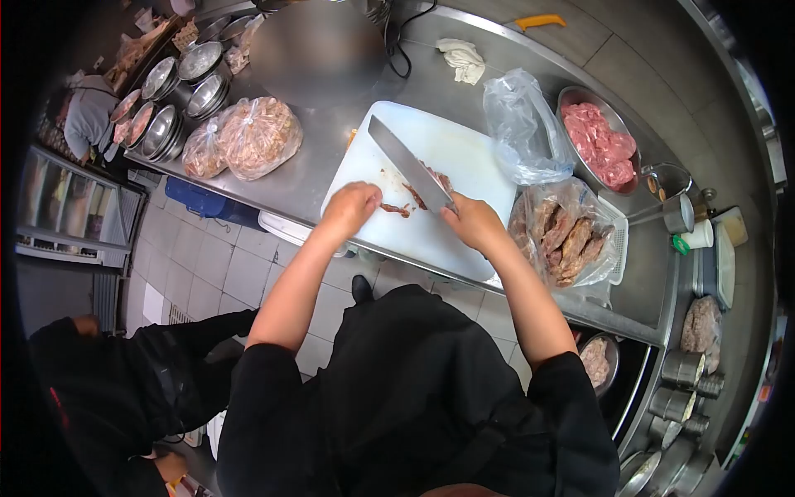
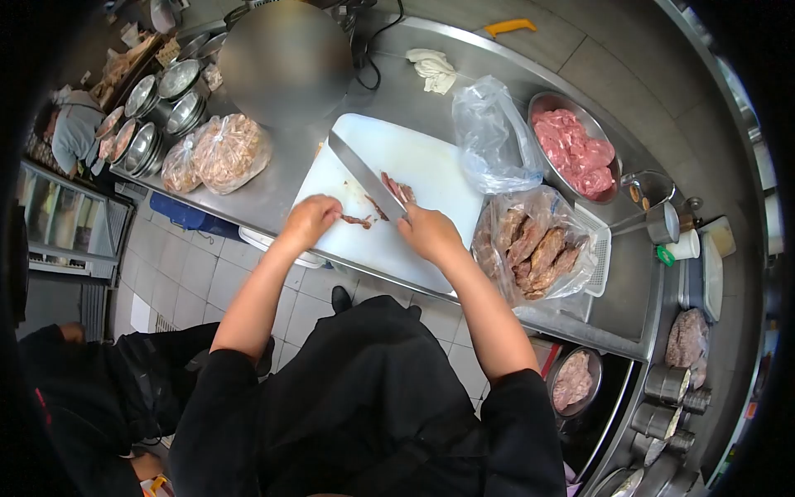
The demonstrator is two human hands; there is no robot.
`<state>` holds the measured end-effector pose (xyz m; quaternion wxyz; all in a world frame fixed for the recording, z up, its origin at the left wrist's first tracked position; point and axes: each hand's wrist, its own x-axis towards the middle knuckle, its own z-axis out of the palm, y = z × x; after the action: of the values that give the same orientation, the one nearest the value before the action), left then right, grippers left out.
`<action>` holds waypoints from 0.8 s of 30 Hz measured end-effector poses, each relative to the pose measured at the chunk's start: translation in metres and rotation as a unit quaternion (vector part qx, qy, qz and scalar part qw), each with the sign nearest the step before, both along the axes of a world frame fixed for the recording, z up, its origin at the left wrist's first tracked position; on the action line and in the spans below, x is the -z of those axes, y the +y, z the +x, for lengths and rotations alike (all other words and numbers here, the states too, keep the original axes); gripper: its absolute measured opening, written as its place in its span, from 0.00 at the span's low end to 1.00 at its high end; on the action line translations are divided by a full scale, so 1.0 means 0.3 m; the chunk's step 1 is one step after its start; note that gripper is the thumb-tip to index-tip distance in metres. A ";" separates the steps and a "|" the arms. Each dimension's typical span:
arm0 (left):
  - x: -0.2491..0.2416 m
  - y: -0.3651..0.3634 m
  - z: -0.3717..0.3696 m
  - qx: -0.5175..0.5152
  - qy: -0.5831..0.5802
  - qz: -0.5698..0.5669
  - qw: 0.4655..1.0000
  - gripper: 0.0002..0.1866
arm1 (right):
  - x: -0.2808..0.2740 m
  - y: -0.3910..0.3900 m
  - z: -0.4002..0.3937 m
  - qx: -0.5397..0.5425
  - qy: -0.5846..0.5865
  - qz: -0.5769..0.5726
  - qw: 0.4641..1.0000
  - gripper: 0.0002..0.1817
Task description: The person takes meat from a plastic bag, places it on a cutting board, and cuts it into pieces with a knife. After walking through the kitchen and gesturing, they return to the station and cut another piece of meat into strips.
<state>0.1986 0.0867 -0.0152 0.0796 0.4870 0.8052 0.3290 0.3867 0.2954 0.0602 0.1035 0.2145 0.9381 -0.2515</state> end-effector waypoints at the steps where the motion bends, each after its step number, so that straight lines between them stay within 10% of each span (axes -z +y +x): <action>1: 0.026 -0.003 0.017 0.001 0.002 -0.001 1.000 0.04 | 0.008 -0.002 -0.004 0.001 0.002 -0.001 1.000 0.23; 12: 0.070 0.235 0.072 0.092 0.113 0.068 0.987 0.06 | -0.011 0.058 0.133 0.187 0.014 0.029 0.982 0.21; 24: 0.024 0.409 -0.014 0.386 0.197 -0.019 0.901 0.38 | 0.133 0.032 0.246 0.275 0.020 0.029 0.961 0.18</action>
<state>0.1943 0.2095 -0.0225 0.0490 0.8129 0.5593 0.1545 0.4606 0.3049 0.0203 0.0048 0.4624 0.8516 -0.2469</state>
